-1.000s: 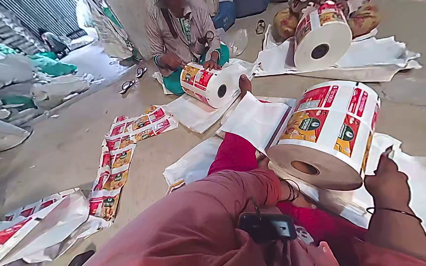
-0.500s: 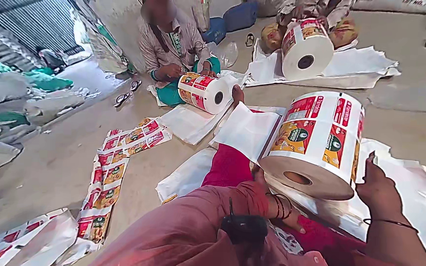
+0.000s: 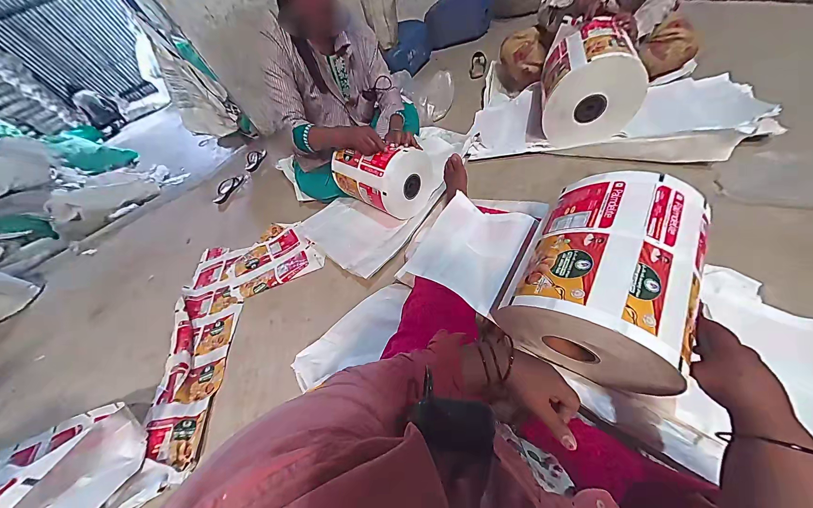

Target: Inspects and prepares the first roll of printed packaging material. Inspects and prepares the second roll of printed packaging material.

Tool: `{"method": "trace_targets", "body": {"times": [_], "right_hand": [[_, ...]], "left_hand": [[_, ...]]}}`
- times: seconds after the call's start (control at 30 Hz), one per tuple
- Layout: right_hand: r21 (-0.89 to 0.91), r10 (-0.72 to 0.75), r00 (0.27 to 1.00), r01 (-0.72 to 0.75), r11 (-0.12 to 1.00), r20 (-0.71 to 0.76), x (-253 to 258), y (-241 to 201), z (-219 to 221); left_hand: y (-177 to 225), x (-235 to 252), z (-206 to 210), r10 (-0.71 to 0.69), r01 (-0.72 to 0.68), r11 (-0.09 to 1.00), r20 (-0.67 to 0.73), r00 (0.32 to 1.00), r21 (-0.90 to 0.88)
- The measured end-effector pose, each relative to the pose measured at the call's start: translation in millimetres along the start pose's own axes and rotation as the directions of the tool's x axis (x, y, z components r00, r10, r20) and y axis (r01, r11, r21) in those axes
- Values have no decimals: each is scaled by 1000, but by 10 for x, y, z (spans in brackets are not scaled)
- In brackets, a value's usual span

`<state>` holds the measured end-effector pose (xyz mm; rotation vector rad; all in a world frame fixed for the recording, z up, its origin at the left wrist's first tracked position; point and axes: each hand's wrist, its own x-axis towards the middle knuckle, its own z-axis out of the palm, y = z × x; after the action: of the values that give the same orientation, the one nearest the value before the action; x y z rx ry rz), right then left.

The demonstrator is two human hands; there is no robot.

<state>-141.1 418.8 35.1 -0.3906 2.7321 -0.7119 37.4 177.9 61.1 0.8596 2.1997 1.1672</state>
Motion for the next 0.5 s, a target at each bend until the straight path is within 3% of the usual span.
{"method": "trace_targets", "body": {"times": [0.1,0.17,0.2,0.27,0.37,0.43,0.5], "right_hand": [[24,-36,999,36,999,-25,-1,25,15],[30,-10,1000,10,1000,-12,-39,-52,-12],[31,7,1000,-6,999,-3,-42,-79,-18],[13,23,1000,-23,1000,3,-30,-80,-15],[-39,44,999,-44,998,-8,112,128,85],[-58,16,999,-18,998,-29,217,299,157],[-54,14,1000,-15,998,-19,195,256,134]], "left_hand": [[-12,-53,-142,-1,-15,974,-73,997,-226],[-63,-131,-229,116,-183,966,-325,939,-182],[-128,-157,-252,165,-231,970,-482,861,-81],[-280,-194,-288,233,-192,971,-733,639,142],[-698,-226,-249,287,25,949,-892,350,315],[-978,-271,-188,215,171,949,-940,263,265],[-1052,-308,-200,34,262,961,-979,201,87]]}}
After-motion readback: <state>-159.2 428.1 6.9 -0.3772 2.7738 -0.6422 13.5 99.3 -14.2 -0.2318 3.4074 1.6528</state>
